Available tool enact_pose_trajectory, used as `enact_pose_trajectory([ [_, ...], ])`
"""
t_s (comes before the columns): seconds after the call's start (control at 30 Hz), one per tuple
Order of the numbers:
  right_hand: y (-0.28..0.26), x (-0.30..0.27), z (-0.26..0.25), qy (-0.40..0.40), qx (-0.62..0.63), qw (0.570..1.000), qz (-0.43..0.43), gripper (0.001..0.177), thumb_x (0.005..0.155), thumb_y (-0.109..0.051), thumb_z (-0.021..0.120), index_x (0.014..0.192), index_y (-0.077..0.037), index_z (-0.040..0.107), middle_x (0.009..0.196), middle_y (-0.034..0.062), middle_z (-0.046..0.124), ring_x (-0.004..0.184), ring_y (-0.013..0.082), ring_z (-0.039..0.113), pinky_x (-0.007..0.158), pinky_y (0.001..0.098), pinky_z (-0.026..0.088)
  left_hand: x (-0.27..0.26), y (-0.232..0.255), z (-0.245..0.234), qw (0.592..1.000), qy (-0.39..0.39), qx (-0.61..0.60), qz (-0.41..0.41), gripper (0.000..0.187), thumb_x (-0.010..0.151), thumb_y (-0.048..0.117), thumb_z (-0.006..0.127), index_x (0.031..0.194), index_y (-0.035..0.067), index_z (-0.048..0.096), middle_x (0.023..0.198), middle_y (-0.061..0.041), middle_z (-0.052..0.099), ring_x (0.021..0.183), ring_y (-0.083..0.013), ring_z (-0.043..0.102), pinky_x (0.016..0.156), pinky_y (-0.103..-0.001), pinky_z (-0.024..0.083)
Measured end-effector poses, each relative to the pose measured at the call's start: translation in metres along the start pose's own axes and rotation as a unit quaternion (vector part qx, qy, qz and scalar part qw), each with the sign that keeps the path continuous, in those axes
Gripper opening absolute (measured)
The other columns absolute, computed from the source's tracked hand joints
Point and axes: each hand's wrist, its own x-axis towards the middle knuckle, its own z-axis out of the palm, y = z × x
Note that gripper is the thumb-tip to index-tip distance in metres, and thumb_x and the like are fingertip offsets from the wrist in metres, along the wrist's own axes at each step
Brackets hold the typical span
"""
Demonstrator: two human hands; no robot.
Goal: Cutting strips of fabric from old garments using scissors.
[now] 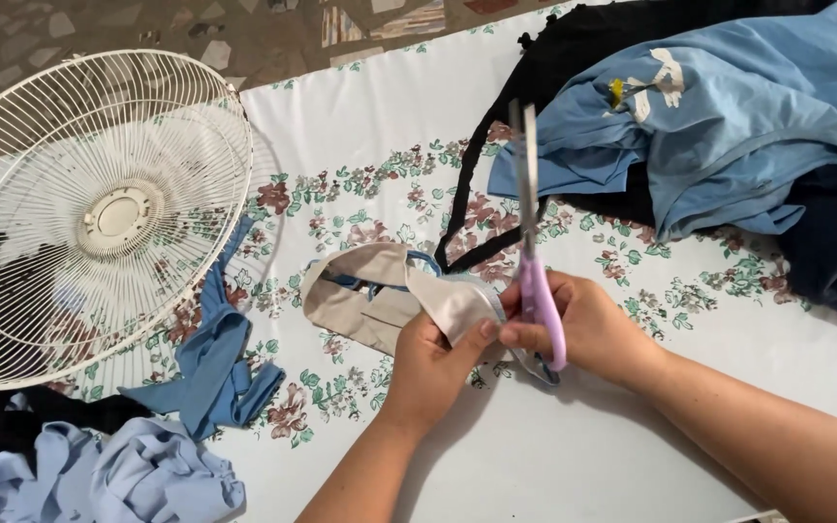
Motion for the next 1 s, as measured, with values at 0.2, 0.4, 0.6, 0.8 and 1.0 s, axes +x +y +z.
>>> enact_pose_trajectory([
  [0.2, 0.016, 0.009, -0.001, 0.016, -0.012, 0.999, 0.045, 0.029, 0.081, -0.021, 0.081, 0.102, -0.001, 0.073, 0.083, 0.0031, 0.077, 0.074, 0.0085, 0.069, 0.064, 0.0243, 0.056, 0.008, -0.027, -0.024, 0.993, 0.082, 0.039, 0.07, 0.018, 0.103, 0.016, 0.067, 0.112, 0.001, 0.07, 0.099, -0.005, 0.075, 0.089, -0.0133, 0.07, 0.082, -0.029, 0.058],
  [0.4, 0.003, -0.013, -0.008, -0.177, -0.061, 0.976, 0.112, 0.029, 0.085, -0.028, 0.075, 0.1, -0.003, 0.076, 0.072, 0.0028, 0.071, 0.06, 0.0099, 0.061, 0.054, 0.0262, 0.05, 0.025, 0.003, -0.065, 0.964, 0.2, -0.071, 0.162, 0.024, 0.096, 0.009, 0.069, 0.118, 0.003, 0.065, 0.108, -0.004, 0.071, 0.096, -0.012, 0.068, 0.087, -0.029, 0.055],
  [0.6, -0.004, -0.016, 0.0, -0.275, -0.127, 0.945, 0.122, 0.038, 0.092, -0.041, 0.068, 0.088, -0.003, 0.072, 0.073, 0.0005, 0.072, 0.066, 0.0069, 0.068, 0.061, 0.0245, 0.058, 0.025, 0.005, -0.08, 0.957, 0.233, -0.024, 0.17, 0.026, 0.095, 0.008, 0.069, 0.12, 0.003, 0.065, 0.104, -0.006, 0.071, 0.086, -0.0126, 0.069, 0.077, -0.029, 0.059],
  [0.8, -0.004, -0.011, -0.001, -0.256, -0.133, 0.946, 0.148, 0.044, 0.092, -0.047, 0.061, 0.086, -0.004, 0.072, 0.072, 0.0019, 0.073, 0.063, 0.0096, 0.068, 0.058, 0.0257, 0.056, 0.023, 0.013, -0.08, 0.952, 0.242, 0.085, 0.17, 0.023, 0.092, 0.009, 0.071, 0.114, 0.002, 0.067, 0.099, -0.004, 0.072, 0.085, -0.0099, 0.068, 0.073, -0.026, 0.057],
  [1.0, 0.001, -0.014, -0.006, -0.286, -0.105, 0.941, 0.144, 0.043, 0.092, -0.046, 0.063, 0.088, -0.004, 0.073, 0.071, 0.0026, 0.073, 0.06, 0.0106, 0.066, 0.055, 0.0264, 0.054, 0.027, 0.007, -0.089, 0.95, 0.24, 0.132, 0.15, 0.022, 0.089, 0.006, 0.071, 0.109, -0.002, 0.067, 0.097, -0.006, 0.073, 0.084, -0.0125, 0.069, 0.074, -0.029, 0.058],
])
